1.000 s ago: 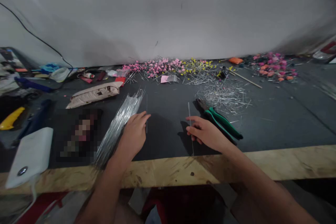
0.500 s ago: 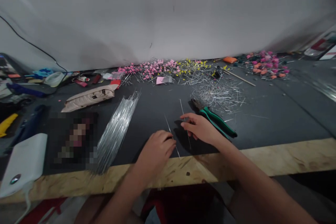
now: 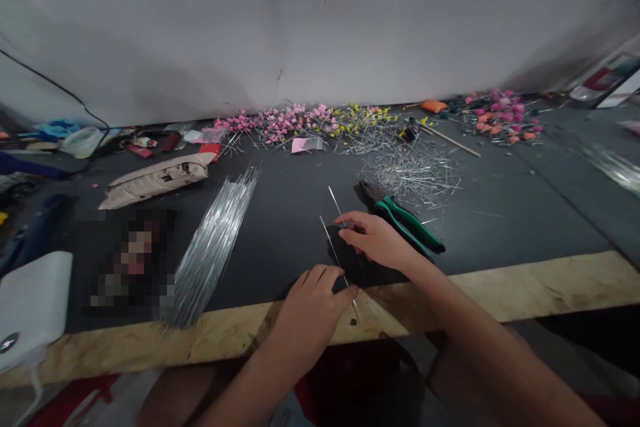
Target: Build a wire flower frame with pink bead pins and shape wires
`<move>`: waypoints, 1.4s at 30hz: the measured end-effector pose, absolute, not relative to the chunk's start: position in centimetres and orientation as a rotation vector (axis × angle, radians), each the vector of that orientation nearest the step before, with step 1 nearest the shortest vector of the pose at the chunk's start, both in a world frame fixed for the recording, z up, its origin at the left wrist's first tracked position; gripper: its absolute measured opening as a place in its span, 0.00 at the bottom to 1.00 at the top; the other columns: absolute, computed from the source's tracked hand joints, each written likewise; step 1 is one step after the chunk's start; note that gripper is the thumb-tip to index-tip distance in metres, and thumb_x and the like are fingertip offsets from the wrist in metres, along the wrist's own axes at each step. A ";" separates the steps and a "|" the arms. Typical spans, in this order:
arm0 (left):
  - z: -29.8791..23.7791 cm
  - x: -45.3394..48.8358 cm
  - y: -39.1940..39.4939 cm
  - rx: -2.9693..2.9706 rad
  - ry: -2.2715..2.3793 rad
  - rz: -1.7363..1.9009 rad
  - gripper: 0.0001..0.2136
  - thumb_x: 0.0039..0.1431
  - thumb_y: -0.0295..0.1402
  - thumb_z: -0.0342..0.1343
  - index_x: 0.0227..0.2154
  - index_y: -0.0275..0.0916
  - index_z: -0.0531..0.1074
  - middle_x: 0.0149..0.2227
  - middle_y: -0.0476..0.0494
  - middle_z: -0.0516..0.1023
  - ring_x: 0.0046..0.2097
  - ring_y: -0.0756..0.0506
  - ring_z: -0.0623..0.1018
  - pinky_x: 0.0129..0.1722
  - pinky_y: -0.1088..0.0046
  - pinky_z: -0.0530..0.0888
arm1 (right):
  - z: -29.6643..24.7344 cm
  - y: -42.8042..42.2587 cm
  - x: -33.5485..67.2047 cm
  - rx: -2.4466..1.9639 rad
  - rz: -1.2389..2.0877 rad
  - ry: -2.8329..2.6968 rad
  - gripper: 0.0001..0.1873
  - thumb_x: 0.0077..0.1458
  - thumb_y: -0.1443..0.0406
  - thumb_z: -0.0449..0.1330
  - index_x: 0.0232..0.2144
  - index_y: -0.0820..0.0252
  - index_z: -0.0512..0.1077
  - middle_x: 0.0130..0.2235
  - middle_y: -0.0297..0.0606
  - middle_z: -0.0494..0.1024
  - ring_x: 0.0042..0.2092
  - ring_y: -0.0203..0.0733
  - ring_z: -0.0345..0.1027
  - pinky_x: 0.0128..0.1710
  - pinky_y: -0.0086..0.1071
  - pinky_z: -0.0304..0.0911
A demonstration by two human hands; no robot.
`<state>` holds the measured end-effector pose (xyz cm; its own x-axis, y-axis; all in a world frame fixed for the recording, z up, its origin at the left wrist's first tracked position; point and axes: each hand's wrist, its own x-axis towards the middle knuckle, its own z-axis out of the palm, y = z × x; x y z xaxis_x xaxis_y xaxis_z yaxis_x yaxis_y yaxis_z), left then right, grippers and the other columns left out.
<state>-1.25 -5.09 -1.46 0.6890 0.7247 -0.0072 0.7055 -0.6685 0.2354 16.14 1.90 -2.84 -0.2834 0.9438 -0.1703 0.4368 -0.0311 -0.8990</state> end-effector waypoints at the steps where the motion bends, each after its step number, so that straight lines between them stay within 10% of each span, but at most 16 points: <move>1: -1.4 -1.2 -5.1 2.677 1.143 0.108 0.12 0.55 0.27 0.53 0.42 0.45 0.70 0.41 0.43 0.70 0.42 0.42 0.70 0.38 0.63 0.71 | -2.9 1.9 16.1 -1.446 1.290 -1.737 0.12 0.54 0.63 0.53 0.42 0.55 0.69 0.21 0.27 0.66 0.20 0.29 0.58 0.19 0.24 0.54; 16: -1.1 -1.9 -3.2 2.671 1.161 0.606 0.10 0.59 0.25 0.45 0.38 0.38 0.69 0.38 0.44 0.71 0.47 0.44 0.68 0.51 0.59 0.62 | -2.4 1.3 15.9 -1.158 1.579 -1.387 0.12 0.51 0.60 0.57 0.38 0.57 0.66 0.24 0.28 0.66 0.24 0.31 0.62 0.20 0.25 0.62; 32: 2.4 -3.9 -0.7 1.349 1.146 0.640 0.10 0.54 0.34 0.54 0.40 0.39 0.66 0.26 0.52 0.74 0.24 0.55 0.69 0.24 0.80 0.65 | -0.5 0.4 14.6 -1.079 1.534 -1.695 0.10 0.52 0.61 0.57 0.34 0.57 0.75 0.27 0.31 0.72 0.26 0.31 0.60 0.26 0.25 0.57; 42: 1.8 -2.7 -0.7 1.303 1.127 0.668 0.08 0.54 0.35 0.54 0.33 0.36 0.71 0.27 0.49 0.74 0.24 0.54 0.69 0.24 0.78 0.66 | 0.7 0.1 15.3 -1.124 1.536 -1.713 0.08 0.51 0.60 0.58 0.31 0.57 0.73 0.30 0.33 0.77 0.33 0.36 0.67 0.32 0.28 0.60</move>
